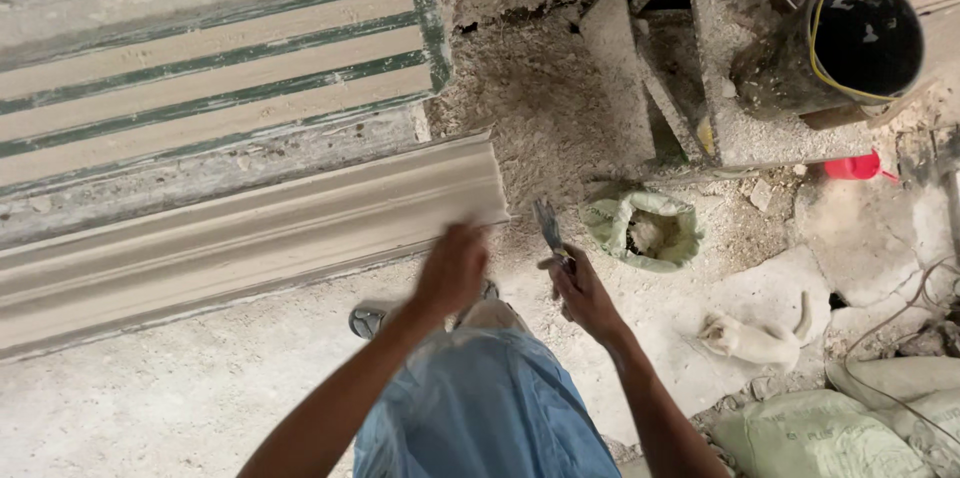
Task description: The person repeatedly smooths the surface of a long, white, molded plaster piece using a small handheld tool. The person works along the length of the piece, applying the tool to the surface and edges to refine the finish.
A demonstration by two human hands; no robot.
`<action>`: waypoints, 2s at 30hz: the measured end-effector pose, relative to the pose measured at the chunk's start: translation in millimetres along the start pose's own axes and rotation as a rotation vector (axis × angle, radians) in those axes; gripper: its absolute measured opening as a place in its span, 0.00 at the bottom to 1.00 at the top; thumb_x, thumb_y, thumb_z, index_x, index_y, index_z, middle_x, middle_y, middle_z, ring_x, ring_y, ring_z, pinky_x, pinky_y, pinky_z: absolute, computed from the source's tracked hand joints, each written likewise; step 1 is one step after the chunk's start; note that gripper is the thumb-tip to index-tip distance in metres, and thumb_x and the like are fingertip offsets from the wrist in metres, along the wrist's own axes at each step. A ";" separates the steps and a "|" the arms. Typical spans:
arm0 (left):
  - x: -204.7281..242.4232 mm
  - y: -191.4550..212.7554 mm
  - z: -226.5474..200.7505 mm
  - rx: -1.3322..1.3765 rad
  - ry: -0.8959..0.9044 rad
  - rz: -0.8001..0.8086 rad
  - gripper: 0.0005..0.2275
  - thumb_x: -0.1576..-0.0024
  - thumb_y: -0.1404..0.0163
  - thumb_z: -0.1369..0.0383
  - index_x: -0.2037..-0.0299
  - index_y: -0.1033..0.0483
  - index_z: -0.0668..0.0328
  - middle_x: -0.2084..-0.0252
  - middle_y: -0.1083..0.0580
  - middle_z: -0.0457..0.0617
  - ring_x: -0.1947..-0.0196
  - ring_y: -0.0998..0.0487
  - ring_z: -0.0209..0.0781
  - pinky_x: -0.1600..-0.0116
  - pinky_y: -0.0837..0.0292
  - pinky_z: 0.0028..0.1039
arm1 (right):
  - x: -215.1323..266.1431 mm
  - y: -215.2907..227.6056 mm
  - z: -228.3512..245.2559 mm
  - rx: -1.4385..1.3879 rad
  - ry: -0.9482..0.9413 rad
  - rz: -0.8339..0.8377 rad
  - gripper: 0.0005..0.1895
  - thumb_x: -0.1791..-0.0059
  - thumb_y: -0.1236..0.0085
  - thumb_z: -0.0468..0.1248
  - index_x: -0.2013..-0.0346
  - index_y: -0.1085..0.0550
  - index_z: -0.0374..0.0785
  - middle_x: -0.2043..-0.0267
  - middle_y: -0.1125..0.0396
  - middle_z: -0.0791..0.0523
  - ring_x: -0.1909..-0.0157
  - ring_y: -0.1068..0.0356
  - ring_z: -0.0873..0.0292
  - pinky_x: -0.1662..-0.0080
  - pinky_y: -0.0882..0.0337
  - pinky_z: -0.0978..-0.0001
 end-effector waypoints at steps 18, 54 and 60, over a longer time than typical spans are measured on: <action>-53.9 33.7 95.6 -0.433 0.061 -0.308 0.18 0.35 0.60 0.64 0.38 0.32 0.63 0.34 0.34 0.63 0.31 0.37 0.60 0.29 0.42 0.49 | -28.7 -5.6 40.3 0.450 0.249 -0.190 0.20 0.43 0.50 0.43 0.42 0.27 0.35 0.78 0.30 0.47 0.80 0.32 0.55 0.75 0.33 0.57; -52.5 44.5 81.2 -0.378 0.023 -0.368 0.18 0.36 0.59 0.66 0.37 0.33 0.64 0.38 0.31 0.62 0.34 0.33 0.59 0.30 0.40 0.49 | -58.8 4.3 91.0 0.593 0.131 -0.042 0.21 0.43 0.58 0.46 0.41 0.28 0.39 0.80 0.31 0.55 0.86 0.41 0.66 0.83 0.38 0.72; -54.3 44.3 82.8 -0.378 0.051 -0.320 0.19 0.37 0.58 0.66 0.37 0.33 0.63 0.37 0.31 0.62 0.35 0.33 0.59 0.31 0.40 0.49 | -75.8 10.6 98.2 0.651 0.143 -0.079 0.21 0.42 0.58 0.47 0.43 0.27 0.37 0.79 0.31 0.52 0.85 0.40 0.65 0.82 0.39 0.68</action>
Point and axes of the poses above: each hand's wrist, its own x-axis away from the middle knuckle, its own y-axis out of the back of the hand, z = x × y, the point moved 3 cm from there along -x, towards the middle knuckle
